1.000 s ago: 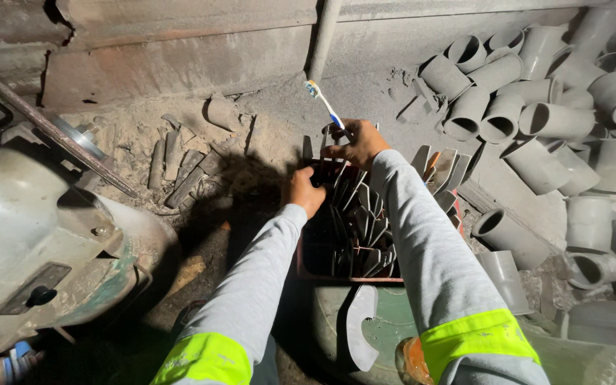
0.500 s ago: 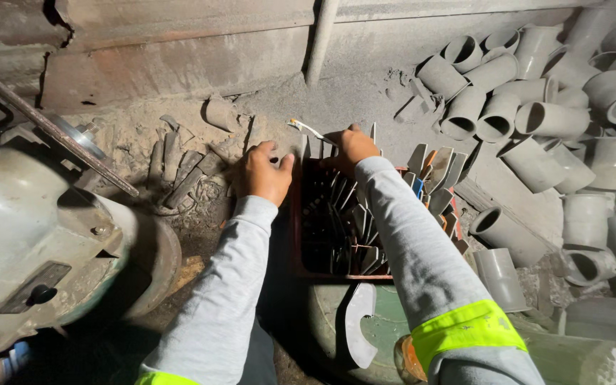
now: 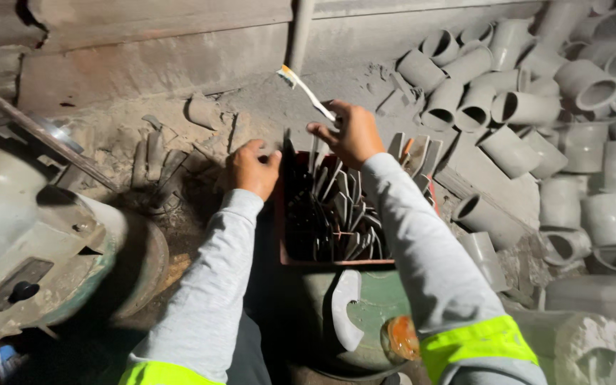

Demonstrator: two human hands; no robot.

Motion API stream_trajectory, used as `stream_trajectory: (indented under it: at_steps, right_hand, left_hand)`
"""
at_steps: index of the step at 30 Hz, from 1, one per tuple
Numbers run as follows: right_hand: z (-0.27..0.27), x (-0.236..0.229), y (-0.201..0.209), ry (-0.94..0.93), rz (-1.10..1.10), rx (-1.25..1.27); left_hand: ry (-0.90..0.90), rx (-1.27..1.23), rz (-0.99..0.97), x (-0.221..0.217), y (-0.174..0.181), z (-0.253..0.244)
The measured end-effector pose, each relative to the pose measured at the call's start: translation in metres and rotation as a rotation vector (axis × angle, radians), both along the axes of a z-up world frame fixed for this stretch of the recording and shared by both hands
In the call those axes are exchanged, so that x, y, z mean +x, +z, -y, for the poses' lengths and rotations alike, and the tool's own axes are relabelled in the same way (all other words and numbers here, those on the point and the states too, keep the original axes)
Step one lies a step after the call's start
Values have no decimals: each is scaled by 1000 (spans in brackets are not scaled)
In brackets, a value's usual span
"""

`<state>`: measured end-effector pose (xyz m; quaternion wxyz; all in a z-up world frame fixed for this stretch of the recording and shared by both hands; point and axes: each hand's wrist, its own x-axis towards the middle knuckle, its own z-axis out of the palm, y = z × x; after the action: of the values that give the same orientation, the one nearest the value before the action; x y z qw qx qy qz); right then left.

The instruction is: The person sits on the ground and uses a toothbrush to apply orange paint to small white ceramic pieces. They repeatedly dip the brush into a small container of paint and brush the surface of each piece before placing it into a red crate.

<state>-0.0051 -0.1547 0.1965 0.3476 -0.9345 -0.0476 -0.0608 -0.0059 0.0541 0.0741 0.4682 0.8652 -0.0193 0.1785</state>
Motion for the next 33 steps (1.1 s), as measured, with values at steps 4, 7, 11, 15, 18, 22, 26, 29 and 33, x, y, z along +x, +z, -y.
stream_trajectory:
  at_steps: [4, 7, 11, 15, 18, 22, 26, 29, 33]
  right_hand:
    - [47, -81, 35, 4, 61, 30]
    - [87, -167, 28, -25, 77, 190]
    - [133, -298, -16, -294, -52, 263]
    - [153, -411, -74, -443, -94, 90]
    - [151, -470, -111, -550, -388, -70]
    - [154, -487, -129, -538, -514, -222]
    - [142, -478, -125, -496, -627, -374]
    - [138, -473, -121, -487, -498, -371]
    - [137, -462, -126, -440, -520, -395]
  left_hand:
    - [-11, -58, 172, -18, 28, 6]
    - [-196, -45, 127, -55, 50, 8]
    - [-450, 30, -88, -140, 44, 43]
    - [-673, 254, -398, -244, -13, 78]
    - [-504, 378, -637, -277, -64, 93]
    - [-342, 385, -692, -286, -107, 106]
    - [-299, 406, -705, -290, -123, 115]
    - [-276, 403, -724, -291, -127, 115]
    - [-226, 356, -719, -282, -130, 100]
